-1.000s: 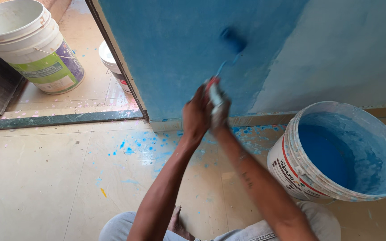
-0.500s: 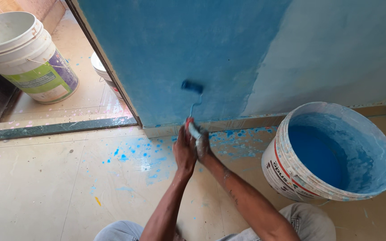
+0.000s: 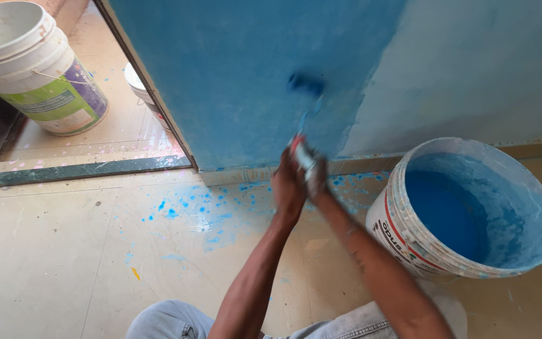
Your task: The person sits on the floor and paints a wall blue using a paint roller, dipping the roller into a bucket of blue paint and rolling it over the lower section of the wall, working along the wall edge.
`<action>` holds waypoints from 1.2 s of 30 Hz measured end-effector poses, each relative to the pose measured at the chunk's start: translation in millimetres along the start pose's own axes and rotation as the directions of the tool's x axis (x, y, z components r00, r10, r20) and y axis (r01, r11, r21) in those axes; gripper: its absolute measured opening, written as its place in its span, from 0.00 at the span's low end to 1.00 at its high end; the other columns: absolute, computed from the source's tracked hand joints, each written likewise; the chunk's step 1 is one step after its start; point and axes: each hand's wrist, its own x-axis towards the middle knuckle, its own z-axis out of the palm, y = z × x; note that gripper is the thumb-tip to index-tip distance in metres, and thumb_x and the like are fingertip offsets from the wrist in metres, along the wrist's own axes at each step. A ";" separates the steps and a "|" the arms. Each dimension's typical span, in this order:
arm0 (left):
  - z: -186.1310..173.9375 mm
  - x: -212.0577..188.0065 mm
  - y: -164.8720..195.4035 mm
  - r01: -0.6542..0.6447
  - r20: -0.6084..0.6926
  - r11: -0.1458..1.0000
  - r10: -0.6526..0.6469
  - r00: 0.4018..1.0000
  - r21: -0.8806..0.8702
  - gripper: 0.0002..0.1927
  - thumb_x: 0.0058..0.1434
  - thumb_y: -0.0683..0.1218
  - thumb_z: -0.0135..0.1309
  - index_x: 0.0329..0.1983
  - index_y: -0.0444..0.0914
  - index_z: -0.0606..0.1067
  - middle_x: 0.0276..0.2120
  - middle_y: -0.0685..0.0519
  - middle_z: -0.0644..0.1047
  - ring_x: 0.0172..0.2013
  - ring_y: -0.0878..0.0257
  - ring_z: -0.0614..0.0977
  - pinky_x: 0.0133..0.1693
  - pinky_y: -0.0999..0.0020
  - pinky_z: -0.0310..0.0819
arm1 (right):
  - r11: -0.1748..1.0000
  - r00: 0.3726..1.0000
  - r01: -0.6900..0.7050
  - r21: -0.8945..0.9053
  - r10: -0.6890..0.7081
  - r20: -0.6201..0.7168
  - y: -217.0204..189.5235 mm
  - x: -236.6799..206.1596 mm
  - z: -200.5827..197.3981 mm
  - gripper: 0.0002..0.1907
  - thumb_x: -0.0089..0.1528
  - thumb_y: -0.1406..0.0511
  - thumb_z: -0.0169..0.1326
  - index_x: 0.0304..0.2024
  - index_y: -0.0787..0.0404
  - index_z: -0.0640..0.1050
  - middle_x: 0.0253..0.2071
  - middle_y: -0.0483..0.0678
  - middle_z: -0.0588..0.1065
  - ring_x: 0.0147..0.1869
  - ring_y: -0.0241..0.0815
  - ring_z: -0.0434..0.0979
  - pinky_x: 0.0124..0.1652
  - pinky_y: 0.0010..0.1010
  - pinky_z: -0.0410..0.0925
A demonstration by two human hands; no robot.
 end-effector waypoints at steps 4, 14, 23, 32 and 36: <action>-6.9 -55.8 -75.0 -0.001 -0.078 1.000 -0.001 0.997 -0.025 0.27 0.66 0.42 0.53 0.69 0.36 0.68 0.48 0.36 0.82 0.47 0.47 0.86 0.45 0.54 0.82 | 0.968 0.969 -0.246 0.036 0.247 -0.013 57.4 -60.9 -0.5 0.11 0.68 0.60 0.52 0.41 0.60 0.81 0.36 0.36 0.75 0.40 0.29 0.72 0.42 0.23 0.66; 37.7 23.3 39.3 -0.284 0.017 0.955 0.284 0.959 0.082 0.30 0.64 0.45 0.56 0.70 0.38 0.65 0.35 0.38 0.83 0.33 0.45 0.86 0.32 0.52 0.81 | 0.907 0.999 -0.028 0.421 0.035 -0.010 -33.6 21.2 -41.3 0.13 0.69 0.59 0.50 0.46 0.62 0.78 0.39 0.46 0.78 0.40 0.37 0.79 0.43 0.31 0.74; 36.5 -54.1 -46.3 0.008 -0.023 1.000 -0.008 1.000 0.021 0.30 0.65 0.48 0.56 0.69 0.36 0.65 0.35 0.37 0.83 0.36 0.43 0.87 0.33 0.51 0.81 | 0.960 0.956 -0.271 0.064 0.277 -0.100 28.6 -51.2 -44.0 0.11 0.66 0.62 0.52 0.47 0.59 0.81 0.41 0.39 0.78 0.44 0.29 0.77 0.44 0.21 0.69; 92.0 24.9 116.9 -0.151 -0.131 0.808 0.093 0.987 -0.569 0.25 0.69 0.41 0.48 0.69 0.33 0.64 0.56 0.39 0.79 0.57 0.50 0.82 0.59 0.56 0.76 | 0.815 0.990 0.137 -0.564 -0.130 0.053 -138.5 61.5 -65.0 0.20 0.67 0.51 0.53 0.36 0.60 0.80 0.29 0.43 0.77 0.29 0.30 0.75 0.28 0.27 0.67; 88.4 35.4 165.8 -0.064 -0.152 0.885 -0.008 0.988 -0.461 0.24 0.66 0.41 0.51 0.65 0.31 0.68 0.50 0.37 0.81 0.51 0.47 0.85 0.52 0.54 0.79 | 0.916 0.981 0.150 -0.372 -0.091 0.172 -197.8 66.0 -54.5 0.13 0.68 0.58 0.56 0.38 0.62 0.79 0.32 0.41 0.75 0.33 0.30 0.72 0.34 0.27 0.67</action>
